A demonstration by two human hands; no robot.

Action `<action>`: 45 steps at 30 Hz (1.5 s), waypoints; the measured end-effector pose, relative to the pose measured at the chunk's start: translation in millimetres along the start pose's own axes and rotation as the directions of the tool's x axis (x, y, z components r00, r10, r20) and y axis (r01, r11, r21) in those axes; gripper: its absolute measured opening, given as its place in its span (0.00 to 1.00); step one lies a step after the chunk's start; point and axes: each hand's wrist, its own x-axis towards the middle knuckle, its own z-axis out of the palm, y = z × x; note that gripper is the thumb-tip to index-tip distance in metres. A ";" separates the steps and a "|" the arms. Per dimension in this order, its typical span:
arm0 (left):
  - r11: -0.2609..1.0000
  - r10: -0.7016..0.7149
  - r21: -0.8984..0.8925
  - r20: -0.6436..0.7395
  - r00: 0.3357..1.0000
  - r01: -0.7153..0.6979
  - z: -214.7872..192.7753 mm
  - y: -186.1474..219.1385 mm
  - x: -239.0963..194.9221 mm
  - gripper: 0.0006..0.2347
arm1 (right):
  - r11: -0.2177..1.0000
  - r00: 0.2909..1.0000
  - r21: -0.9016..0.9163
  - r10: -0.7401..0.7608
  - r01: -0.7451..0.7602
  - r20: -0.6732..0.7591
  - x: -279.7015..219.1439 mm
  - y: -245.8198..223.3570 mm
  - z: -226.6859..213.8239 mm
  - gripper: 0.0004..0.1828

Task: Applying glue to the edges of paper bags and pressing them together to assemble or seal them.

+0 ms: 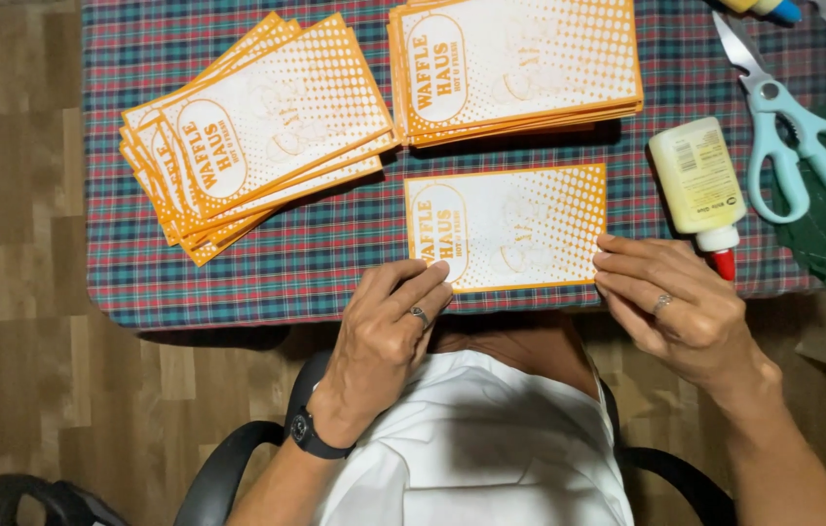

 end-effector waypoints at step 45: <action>0.785 -0.454 0.430 -0.091 0.886 0.446 130.6 24.2 78.5 0.24 | 0.949 0.784 -0.221 0.310 -0.223 0.539 28.0 31.0 -18.8 0.52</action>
